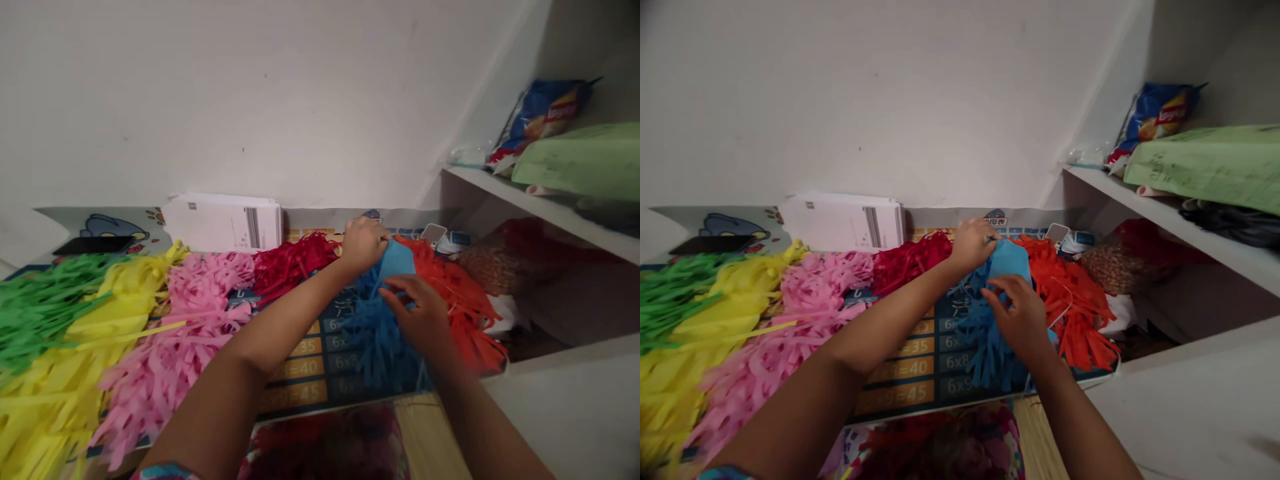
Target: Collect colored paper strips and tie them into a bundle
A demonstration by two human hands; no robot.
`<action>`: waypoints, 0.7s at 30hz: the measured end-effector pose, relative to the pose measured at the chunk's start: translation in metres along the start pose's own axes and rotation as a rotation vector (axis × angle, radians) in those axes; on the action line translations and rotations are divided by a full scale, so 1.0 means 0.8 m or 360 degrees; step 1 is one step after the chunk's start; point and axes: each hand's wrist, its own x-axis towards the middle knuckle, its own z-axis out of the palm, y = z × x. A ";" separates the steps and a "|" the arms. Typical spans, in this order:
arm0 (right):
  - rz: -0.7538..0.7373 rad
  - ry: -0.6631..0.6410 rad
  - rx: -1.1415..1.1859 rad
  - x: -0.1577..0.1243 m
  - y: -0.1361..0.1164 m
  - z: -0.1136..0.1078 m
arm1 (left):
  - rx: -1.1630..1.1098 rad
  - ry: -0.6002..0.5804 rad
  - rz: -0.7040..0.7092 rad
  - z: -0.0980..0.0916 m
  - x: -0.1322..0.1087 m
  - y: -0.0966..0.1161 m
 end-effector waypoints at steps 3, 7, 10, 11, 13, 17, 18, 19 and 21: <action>0.0035 0.0236 -0.0259 0.001 -0.004 0.039 | 0.0164 -0.0001 0.0105 -0.010 -0.006 0.003; 0.0186 0.0182 -0.0545 0.016 0.009 0.061 | 0.0346 -0.0025 0.0249 -0.019 -0.020 -0.002; 0.0275 0.0102 -0.0535 0.022 0.019 0.048 | 0.0386 -0.0049 0.0298 -0.029 -0.026 -0.010; 0.0273 0.0100 -0.0469 0.024 0.023 0.041 | 0.0375 -0.0060 0.0300 -0.033 -0.027 -0.012; 0.0265 0.0106 -0.0236 0.029 0.029 0.025 | 0.0325 -0.0093 0.0297 -0.038 -0.029 -0.015; 0.0389 -0.0060 0.0242 0.042 0.037 -0.001 | 0.0220 -0.0271 0.0303 -0.041 -0.028 -0.013; 0.0442 -0.0130 0.0310 0.045 0.038 -0.005 | 0.0198 -0.0317 0.0305 -0.041 -0.027 -0.013; 0.0493 -0.0201 0.0375 0.047 0.038 -0.008 | 0.0175 -0.0353 0.0306 -0.040 -0.025 -0.014; 0.0576 -0.0297 0.0535 0.051 0.038 -0.011 | 0.0132 -0.0391 0.0307 -0.038 -0.022 -0.016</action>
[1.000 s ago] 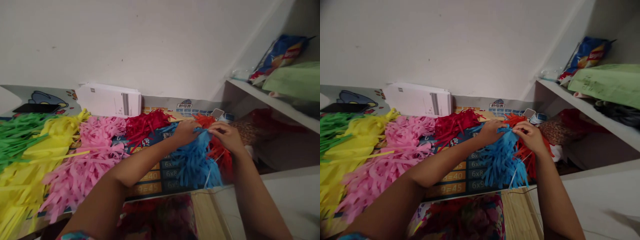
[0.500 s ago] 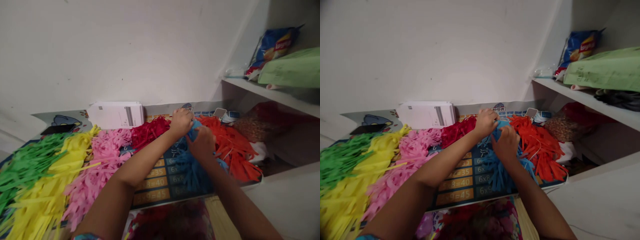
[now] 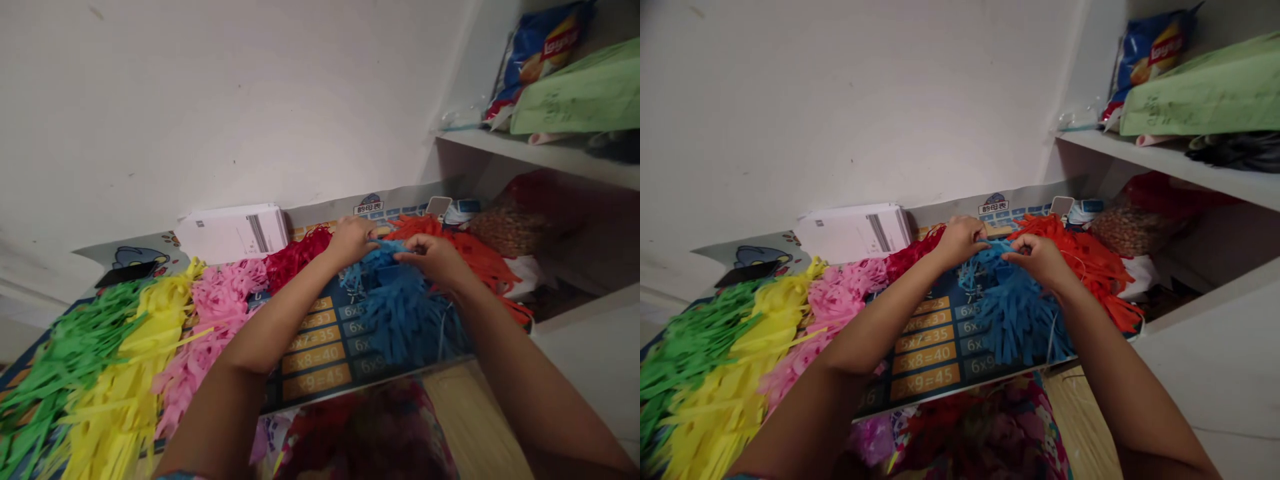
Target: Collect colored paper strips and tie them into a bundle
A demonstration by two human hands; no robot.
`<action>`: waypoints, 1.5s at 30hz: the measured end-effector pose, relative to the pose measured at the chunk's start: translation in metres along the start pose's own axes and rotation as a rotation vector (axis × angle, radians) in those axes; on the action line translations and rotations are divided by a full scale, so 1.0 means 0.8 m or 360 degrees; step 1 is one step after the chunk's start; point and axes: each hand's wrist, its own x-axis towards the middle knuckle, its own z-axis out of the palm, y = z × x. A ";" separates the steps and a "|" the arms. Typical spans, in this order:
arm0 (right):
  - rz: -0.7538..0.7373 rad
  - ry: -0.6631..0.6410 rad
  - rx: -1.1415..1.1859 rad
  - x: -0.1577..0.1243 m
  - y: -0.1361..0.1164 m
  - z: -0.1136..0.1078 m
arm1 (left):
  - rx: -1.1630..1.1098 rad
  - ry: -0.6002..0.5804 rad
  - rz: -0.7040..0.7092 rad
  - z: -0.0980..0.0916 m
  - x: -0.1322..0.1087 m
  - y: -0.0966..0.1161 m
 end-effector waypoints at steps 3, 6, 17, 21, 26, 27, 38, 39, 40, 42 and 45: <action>0.0088 -0.0064 0.0285 0.000 -0.002 0.003 | -0.0047 0.0006 -0.0012 0.001 -0.001 -0.002; 0.0148 -0.0052 0.0414 -0.002 -0.001 0.007 | -0.0152 0.0206 -0.0112 0.004 -0.017 0.012; -0.0168 0.0138 -0.0014 -0.015 0.010 0.017 | -0.2643 -0.0242 -0.1651 0.056 -0.086 0.097; -0.0154 0.0105 -0.0163 -0.024 0.012 0.019 | -0.2800 0.0208 -0.1671 0.060 -0.074 0.080; -0.0299 0.0080 -0.0419 -0.036 0.012 0.020 | -0.2799 0.0352 -0.1348 0.064 -0.072 0.071; -0.0337 0.0065 -0.0411 -0.038 0.013 0.020 | -0.2761 0.0354 -0.1336 0.064 -0.072 0.072; -0.0227 0.0000 -0.0427 -0.049 0.023 0.026 | -0.2559 0.0186 -0.1419 0.070 -0.077 0.076; -0.0235 -0.0009 -0.0443 -0.049 0.023 0.026 | -0.2555 0.0149 -0.1446 0.070 -0.077 0.076; -0.0248 -0.0029 -0.0461 -0.049 0.024 0.026 | -0.2552 0.0112 -0.1477 0.071 -0.077 0.075; -0.0285 -0.0081 -0.0503 -0.049 0.024 0.026 | -0.2519 0.0022 -0.1532 0.071 -0.076 0.074; -0.0317 -0.0157 -0.0551 -0.051 0.026 0.027 | -0.2355 -0.0108 -0.1546 0.073 -0.076 0.072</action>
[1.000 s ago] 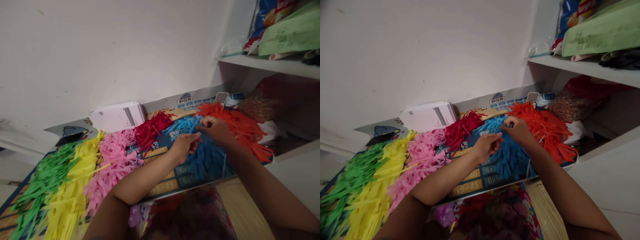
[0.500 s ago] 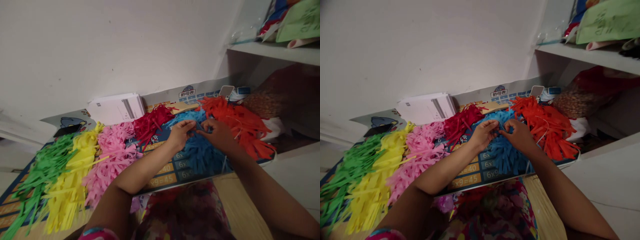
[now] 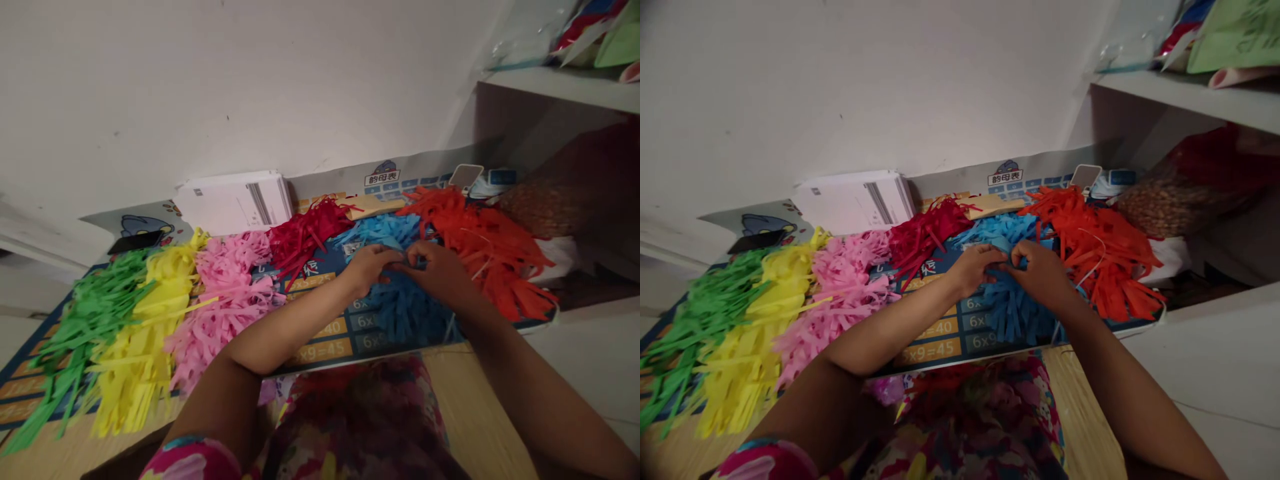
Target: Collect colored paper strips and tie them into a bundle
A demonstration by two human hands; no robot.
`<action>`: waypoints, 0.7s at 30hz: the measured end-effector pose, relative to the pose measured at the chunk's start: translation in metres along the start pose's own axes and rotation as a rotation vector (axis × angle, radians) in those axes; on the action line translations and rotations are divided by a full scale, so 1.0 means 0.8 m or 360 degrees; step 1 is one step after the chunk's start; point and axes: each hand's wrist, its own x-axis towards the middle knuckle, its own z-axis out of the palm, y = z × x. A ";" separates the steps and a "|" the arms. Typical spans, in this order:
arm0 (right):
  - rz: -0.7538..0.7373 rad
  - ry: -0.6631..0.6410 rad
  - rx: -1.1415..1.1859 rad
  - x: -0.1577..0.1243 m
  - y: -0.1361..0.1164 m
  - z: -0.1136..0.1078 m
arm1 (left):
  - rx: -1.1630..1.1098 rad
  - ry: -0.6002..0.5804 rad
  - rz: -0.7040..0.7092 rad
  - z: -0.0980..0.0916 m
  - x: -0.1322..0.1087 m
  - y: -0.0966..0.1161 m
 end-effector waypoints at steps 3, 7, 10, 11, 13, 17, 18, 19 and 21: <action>-0.0029 -0.0050 0.0031 -0.003 0.000 0.003 | 0.0146 0.0048 0.0047 -0.001 0.002 -0.005; 0.0066 -0.0045 0.0123 -0.010 0.002 0.008 | 0.0134 0.0085 0.0116 -0.002 0.006 -0.011; 0.0190 0.0062 0.0183 -0.012 0.003 0.008 | 0.0121 0.0113 0.0174 -0.002 0.011 -0.014; 0.0187 0.0086 0.0194 -0.012 0.005 0.006 | 0.0122 0.0124 0.0197 -0.002 0.013 -0.015; 0.0088 0.0095 0.0171 -0.010 0.007 0.002 | 0.0128 0.0135 0.0249 -0.001 0.017 -0.016; -0.0098 0.0106 0.0110 -0.002 0.014 -0.007 | 0.0135 0.0097 0.0350 0.002 0.022 -0.016; -0.0097 0.0109 0.0122 -0.001 0.015 -0.008 | 0.0139 0.0085 0.0369 0.003 0.024 -0.017; -0.0079 0.0107 0.0138 0.000 0.017 -0.008 | 0.0144 0.0077 0.0382 0.004 0.026 -0.018; 0.0018 0.0186 0.0204 0.001 0.024 -0.009 | 0.0155 0.0085 0.0402 0.005 0.032 -0.022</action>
